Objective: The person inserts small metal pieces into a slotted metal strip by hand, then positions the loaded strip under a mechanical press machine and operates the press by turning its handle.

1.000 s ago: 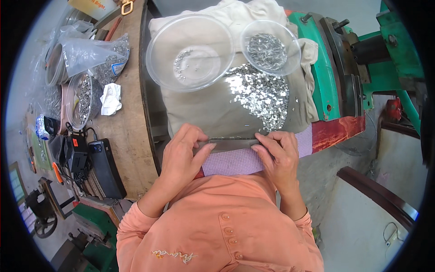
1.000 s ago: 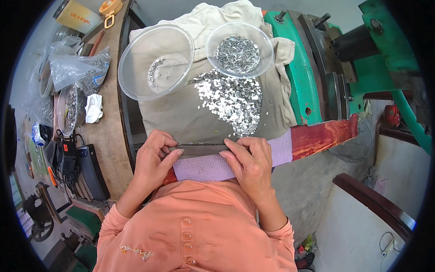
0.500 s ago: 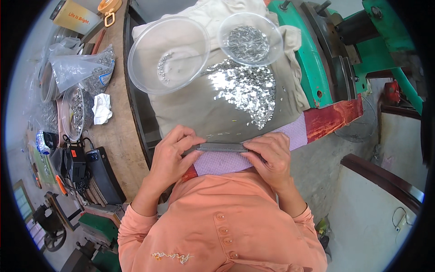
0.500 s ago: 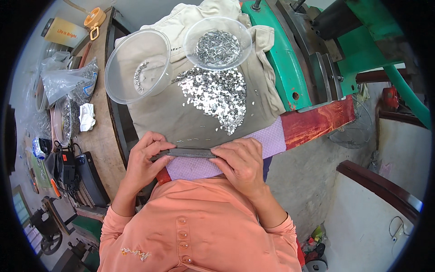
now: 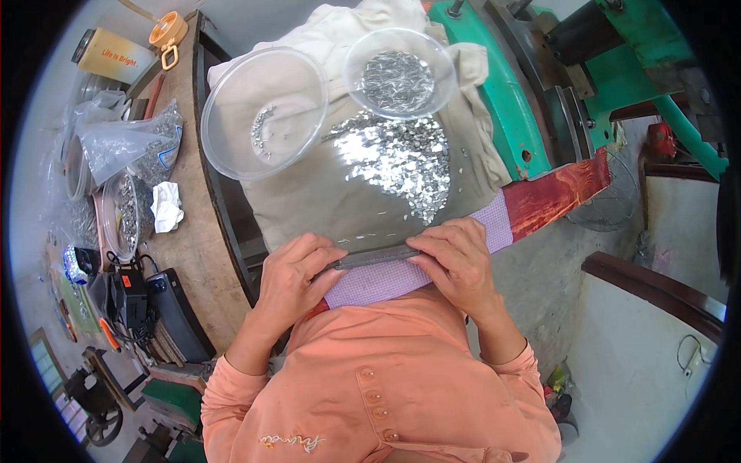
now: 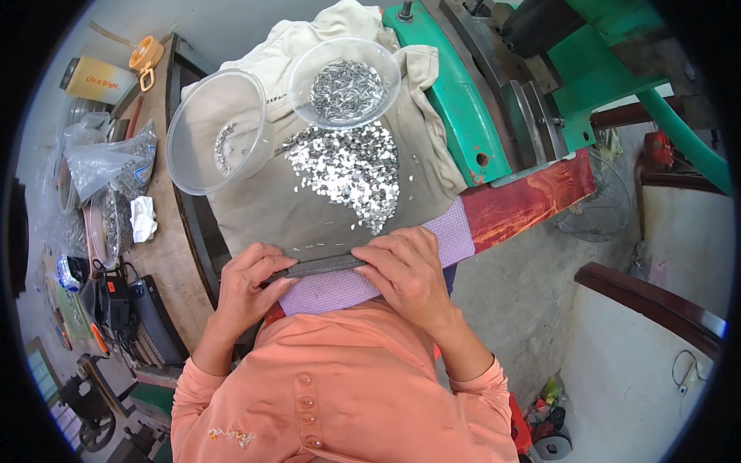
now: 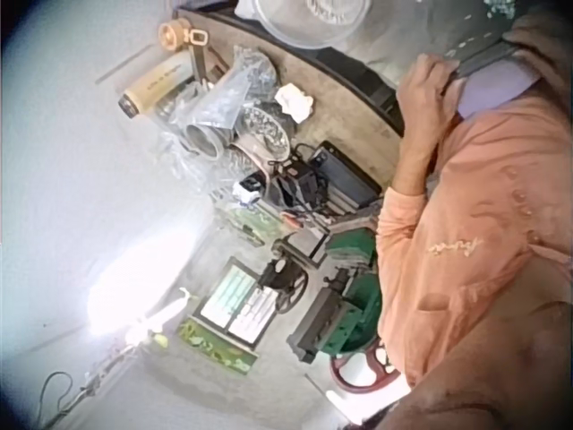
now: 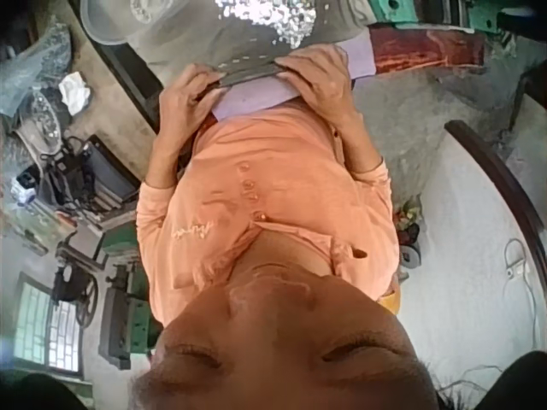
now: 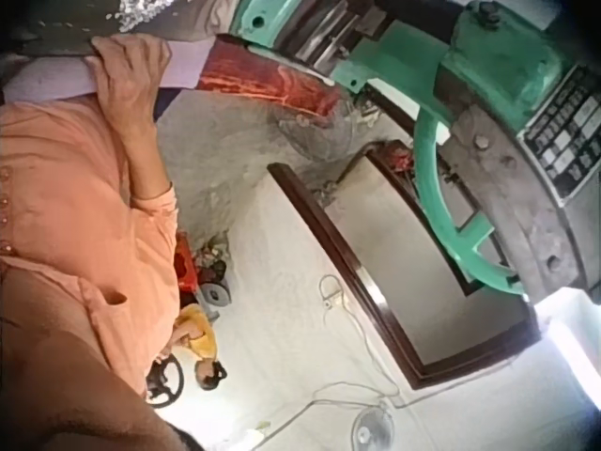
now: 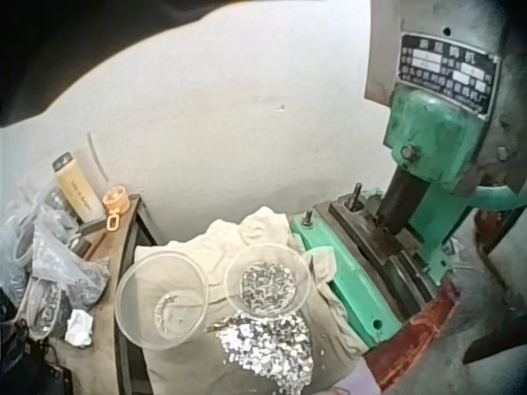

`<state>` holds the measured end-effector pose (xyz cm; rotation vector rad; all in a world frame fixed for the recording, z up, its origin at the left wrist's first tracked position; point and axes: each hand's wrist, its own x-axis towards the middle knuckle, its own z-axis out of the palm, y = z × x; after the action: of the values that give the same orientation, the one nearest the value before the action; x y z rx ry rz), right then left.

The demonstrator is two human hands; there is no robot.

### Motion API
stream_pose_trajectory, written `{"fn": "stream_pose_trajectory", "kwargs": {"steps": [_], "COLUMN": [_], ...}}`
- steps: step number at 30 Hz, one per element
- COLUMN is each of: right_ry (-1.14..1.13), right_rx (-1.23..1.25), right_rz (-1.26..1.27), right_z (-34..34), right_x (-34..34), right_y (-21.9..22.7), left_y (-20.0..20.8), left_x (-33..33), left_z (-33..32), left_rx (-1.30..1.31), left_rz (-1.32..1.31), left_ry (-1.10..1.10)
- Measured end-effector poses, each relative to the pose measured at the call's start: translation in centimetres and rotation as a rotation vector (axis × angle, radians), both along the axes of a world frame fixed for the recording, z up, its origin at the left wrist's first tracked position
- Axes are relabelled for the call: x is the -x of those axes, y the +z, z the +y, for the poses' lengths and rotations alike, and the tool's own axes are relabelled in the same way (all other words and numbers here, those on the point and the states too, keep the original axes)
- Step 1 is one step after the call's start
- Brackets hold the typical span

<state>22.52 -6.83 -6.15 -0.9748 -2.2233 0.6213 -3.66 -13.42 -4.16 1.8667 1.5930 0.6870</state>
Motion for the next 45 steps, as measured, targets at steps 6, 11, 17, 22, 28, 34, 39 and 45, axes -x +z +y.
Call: {"fn": "stream_pose_trajectory", "kwargs": {"steps": [6, 11, 17, 22, 28, 34, 39, 45], "right_ry": [0.019, 0.03, 0.033, 0.018, 0.01, 0.002, 0.019, 0.01], "right_rx": [0.081, 0.058, 0.062, 0.078, 0.111, 0.129, 0.095, 0.021], "right_rz": [0.049, 0.049, 0.047, 0.036, 0.025, 0.037, 0.035, 0.033], "right_z": [0.3, 0.5, 0.4, 0.1, 0.3, 0.6, 0.3, 0.2], "right_x": [-0.4, -0.4, -0.5, -0.5, -0.4, -0.2, -0.3, -0.5], "right_y": [-0.4, -0.5, -0.5, -0.6, -0.1, 0.0, -0.5, -0.5], "left_y": [-0.5, -0.6, -0.5, -0.4, -0.5, -0.9, -1.1, -0.5], "left_x": [0.1, 0.0, 0.0, -0.2, -0.1, 0.1, -0.1, -0.5], "left_z": [0.3, 0.3, 0.2, 0.1, 0.3, 0.5, 0.0, -0.3], "left_rx": [-0.064, -0.074, -0.069, -0.069, -0.054, -0.05, -0.11, -0.163], "left_rz": [-0.012, -0.006, -0.02, -0.033, -0.082, -0.062, 0.011, 0.064], "left_ry": [-0.035, -0.018, -0.027, -0.022, -0.016, -0.022, -0.028, -0.031]}}
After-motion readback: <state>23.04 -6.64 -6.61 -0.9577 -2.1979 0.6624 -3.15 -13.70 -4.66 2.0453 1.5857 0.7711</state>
